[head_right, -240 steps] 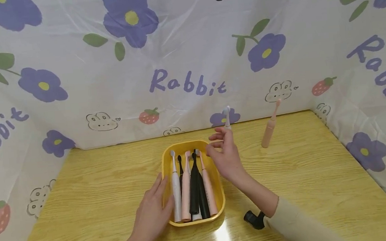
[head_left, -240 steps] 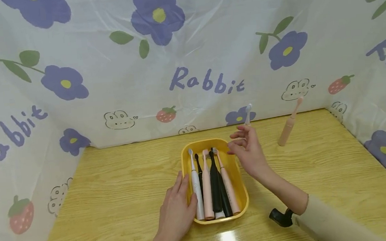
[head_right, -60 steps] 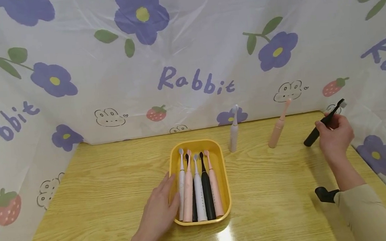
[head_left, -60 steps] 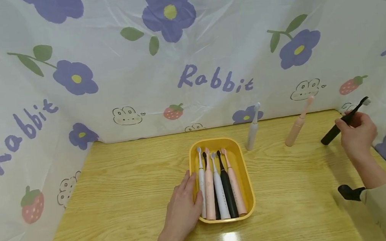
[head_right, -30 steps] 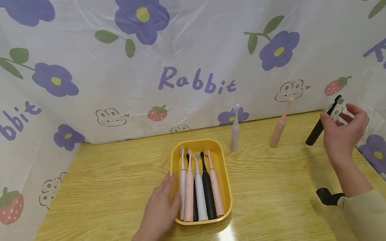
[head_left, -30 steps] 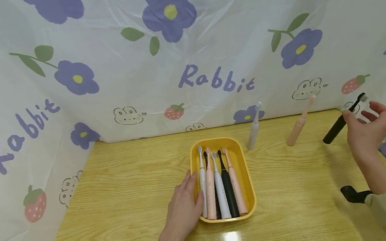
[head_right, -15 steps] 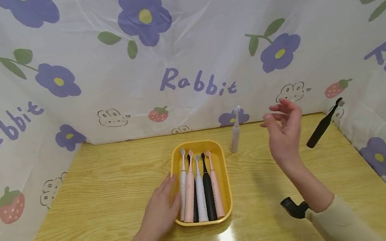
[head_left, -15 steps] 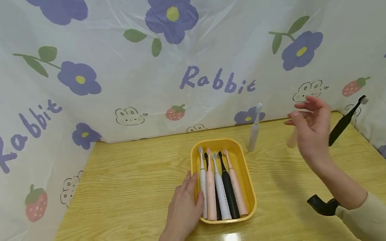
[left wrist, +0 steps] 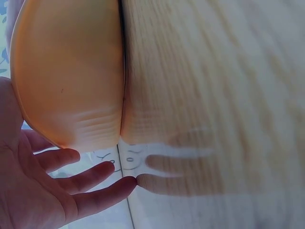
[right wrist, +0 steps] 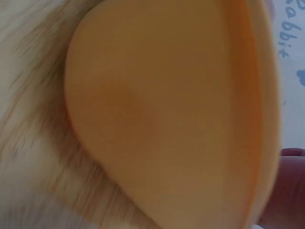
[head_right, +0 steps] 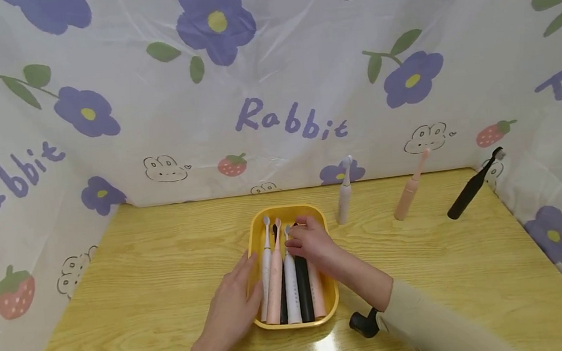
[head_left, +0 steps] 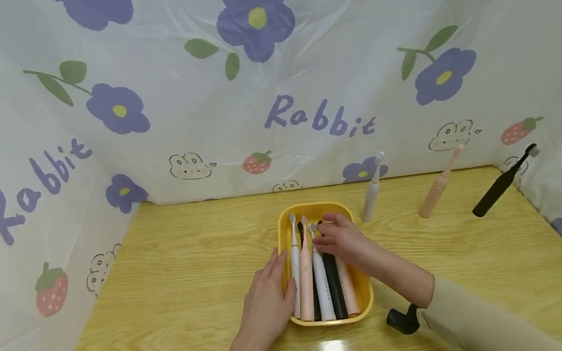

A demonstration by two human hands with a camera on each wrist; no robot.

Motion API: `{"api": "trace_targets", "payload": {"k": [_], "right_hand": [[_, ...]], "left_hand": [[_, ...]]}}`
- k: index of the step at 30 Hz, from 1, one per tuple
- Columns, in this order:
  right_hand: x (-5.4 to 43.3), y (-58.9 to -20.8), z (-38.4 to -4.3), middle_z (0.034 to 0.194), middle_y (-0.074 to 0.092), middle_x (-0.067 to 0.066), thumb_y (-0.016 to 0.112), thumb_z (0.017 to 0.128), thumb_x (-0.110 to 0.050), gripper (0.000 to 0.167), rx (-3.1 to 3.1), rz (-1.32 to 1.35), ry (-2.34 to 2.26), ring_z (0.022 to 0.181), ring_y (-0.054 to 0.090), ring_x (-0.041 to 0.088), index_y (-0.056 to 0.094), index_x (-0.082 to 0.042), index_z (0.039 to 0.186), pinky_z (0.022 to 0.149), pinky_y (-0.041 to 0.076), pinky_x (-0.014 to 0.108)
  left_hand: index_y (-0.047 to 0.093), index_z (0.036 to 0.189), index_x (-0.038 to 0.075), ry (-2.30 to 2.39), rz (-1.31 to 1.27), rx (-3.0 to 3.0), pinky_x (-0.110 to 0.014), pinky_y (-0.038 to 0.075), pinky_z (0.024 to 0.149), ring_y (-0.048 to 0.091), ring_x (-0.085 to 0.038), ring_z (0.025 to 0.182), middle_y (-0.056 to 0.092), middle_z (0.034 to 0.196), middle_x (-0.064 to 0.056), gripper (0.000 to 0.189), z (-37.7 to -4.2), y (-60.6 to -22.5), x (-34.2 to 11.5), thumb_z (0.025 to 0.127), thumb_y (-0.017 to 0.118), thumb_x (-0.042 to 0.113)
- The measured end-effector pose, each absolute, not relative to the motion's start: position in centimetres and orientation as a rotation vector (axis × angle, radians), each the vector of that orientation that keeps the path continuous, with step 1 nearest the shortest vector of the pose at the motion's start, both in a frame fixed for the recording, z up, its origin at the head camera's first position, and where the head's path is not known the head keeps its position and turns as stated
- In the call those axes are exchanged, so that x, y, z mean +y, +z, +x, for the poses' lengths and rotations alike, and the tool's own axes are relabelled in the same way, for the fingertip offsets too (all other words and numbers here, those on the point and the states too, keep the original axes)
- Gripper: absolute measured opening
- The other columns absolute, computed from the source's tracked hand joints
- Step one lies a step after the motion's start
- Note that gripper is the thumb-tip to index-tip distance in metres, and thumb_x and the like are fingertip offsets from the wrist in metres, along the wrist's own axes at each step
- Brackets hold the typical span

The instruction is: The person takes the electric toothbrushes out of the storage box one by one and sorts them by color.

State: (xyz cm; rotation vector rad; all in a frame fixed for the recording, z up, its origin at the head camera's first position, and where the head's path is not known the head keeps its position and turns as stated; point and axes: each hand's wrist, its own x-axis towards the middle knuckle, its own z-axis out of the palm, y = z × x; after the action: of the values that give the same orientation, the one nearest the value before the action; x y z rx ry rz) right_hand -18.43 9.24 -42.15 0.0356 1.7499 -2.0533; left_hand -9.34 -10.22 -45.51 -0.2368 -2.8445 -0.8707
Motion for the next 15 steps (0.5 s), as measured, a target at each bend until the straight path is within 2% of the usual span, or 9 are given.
{"api": "trace_targets", "payload": {"k": [4, 9, 15], "right_hand": [[7.8, -42.6, -18.8, 0.156, 0.024, 0.034, 0.046, 0.106, -0.009, 0.065, 1.677, 0.118, -2.054, 0.134, 0.046, 0.047, 0.011, 0.01, 0.157, 0.111, 0.041, 0.052], [7.1, -42.9, -19.1, 0.152, 0.036, 0.036, 0.043, 0.107, -0.006, 0.062, 1.645, 0.134, -2.022, 0.138, 0.044, 0.046, 0.011, 0.012, 0.157, 0.113, 0.038, 0.053], [6.9, -43.3, -19.4, 0.148, 0.044, 0.035, 0.044, 0.106, -0.005, 0.061, 1.643, 0.151, -2.005, 0.136, 0.048, 0.044, 0.015, 0.011, 0.158, 0.111, 0.041, 0.053]], "left_hand": [[0.052, 0.149, 0.003, -0.876, -0.225, -2.852, -0.057, 0.05, 0.098, 0.057, -0.042, 0.124, 0.047, 0.153, -0.021, 0.053, -9.3, -45.5, -10.2, 0.1, 0.062, 0.02], [0.052, 0.15, 0.004, -0.888, -0.219, -2.861, -0.057, 0.052, 0.095, 0.057, -0.04, 0.124, 0.047, 0.154, -0.019, 0.053, -9.3, -45.4, -10.3, 0.101, 0.062, 0.021], [0.051, 0.151, 0.005, -0.895, -0.214, -2.871, -0.057, 0.052, 0.095, 0.058, -0.042, 0.122, 0.045, 0.156, -0.018, 0.054, -9.3, -45.4, -10.3, 0.101, 0.062, 0.022]]}}
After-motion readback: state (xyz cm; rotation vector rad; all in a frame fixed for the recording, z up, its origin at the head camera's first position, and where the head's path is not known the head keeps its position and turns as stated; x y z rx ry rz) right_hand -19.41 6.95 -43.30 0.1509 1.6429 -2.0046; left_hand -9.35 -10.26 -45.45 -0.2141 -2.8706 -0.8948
